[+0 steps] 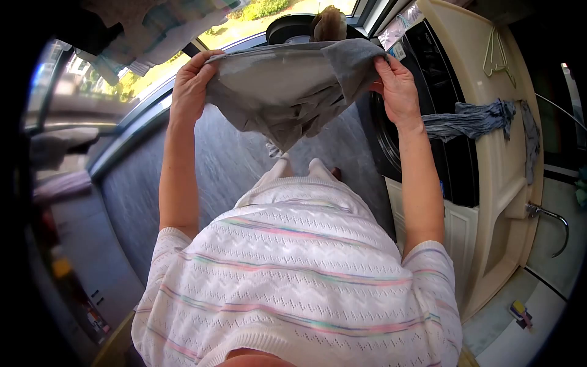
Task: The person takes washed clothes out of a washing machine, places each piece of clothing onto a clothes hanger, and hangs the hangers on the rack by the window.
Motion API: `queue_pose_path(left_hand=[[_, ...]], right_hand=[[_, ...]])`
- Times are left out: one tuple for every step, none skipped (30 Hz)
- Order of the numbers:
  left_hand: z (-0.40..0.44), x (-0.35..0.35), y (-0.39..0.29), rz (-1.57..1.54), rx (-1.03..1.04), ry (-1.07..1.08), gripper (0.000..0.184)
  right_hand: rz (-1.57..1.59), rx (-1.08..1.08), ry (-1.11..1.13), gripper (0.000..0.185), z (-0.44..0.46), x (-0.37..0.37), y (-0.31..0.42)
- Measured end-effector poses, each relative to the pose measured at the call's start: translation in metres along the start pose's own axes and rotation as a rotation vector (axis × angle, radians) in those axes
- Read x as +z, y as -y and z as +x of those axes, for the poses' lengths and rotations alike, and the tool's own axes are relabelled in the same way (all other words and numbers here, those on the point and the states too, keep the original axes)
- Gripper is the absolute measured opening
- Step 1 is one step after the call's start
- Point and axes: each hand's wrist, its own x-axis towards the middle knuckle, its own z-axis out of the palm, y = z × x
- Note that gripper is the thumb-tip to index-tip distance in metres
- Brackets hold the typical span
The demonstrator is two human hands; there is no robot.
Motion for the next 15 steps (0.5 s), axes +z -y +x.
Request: queue_pose_path(left_hand=[[0.002, -0.002, -0.004, 0.039, 0.012, 0.018, 0.018], [0.005, -0.001, -0.008, 0.071, 0.026, 0.017, 0.018], [0.007, 0.001, -0.012, 0.104, 0.039, 0.018, 0.019], [0.01, 0.002, -0.016, 0.136, 0.051, 0.019, 0.019], [0.013, 0.003, -0.019, 0.136, 0.053, 0.036, 0.019], [0.017, 0.003, -0.021, 0.136, 0.055, 0.052, 0.019], [0.022, 0.003, -0.024, 0.135, 0.057, 0.067, 0.019], [0.025, 0.002, -0.028, 0.17, 0.085, 0.112, 0.02], [0.03, 0.003, -0.031, 0.11, 0.073, 0.135, 0.02], [0.035, 0.005, -0.033, 0.05, 0.061, 0.157, 0.02], [0.037, 0.009, -0.039, -0.011, 0.047, 0.178, 0.02], [0.041, 0.036, -0.056, -0.179, 0.061, 0.167, 0.013], [0.043, 0.064, -0.077, -0.225, 0.054, 0.216, 0.012], [0.053, 0.087, -0.079, -0.321, 0.072, 0.279, 0.013], [0.065, 0.1, -0.087, -0.427, 0.042, 0.589, 0.014]], right_hand=[[-0.045, -0.009, 0.007, 0.022, 0.001, -0.004, 0.002], [-0.09, -0.017, 0.013, 0.021, 0.002, -0.008, 0.004], [-0.134, -0.026, 0.018, 0.021, 0.003, -0.011, 0.006], [-0.127, -0.018, 0.009, 0.021, 0.003, -0.013, 0.009], [-0.127, -0.017, 0.022, 0.021, 0.003, -0.014, 0.013], [-0.127, -0.015, 0.036, 0.021, 0.004, -0.016, 0.017], [-0.127, -0.014, 0.051, 0.021, 0.005, -0.018, 0.022], [-0.135, -0.006, 0.103, 0.022, 0.006, -0.022, 0.029], [-0.097, -0.069, 0.091, 0.022, 0.006, -0.017, 0.038], [-0.061, -0.131, 0.08, 0.022, 0.005, -0.008, 0.051], [-0.024, -0.191, 0.069, 0.023, 0.005, 0.002, 0.063], [0.076, -0.177, 0.098, 0.025, 0.006, 0.014, 0.074], [0.05, -0.147, 0.201, 0.026, 0.014, 0.021, 0.067], [0.025, -0.119, 0.308, 0.027, 0.026, 0.03, 0.057], [-0.499, 0.028, 0.361, 0.036, 0.034, 0.044, 0.051]])
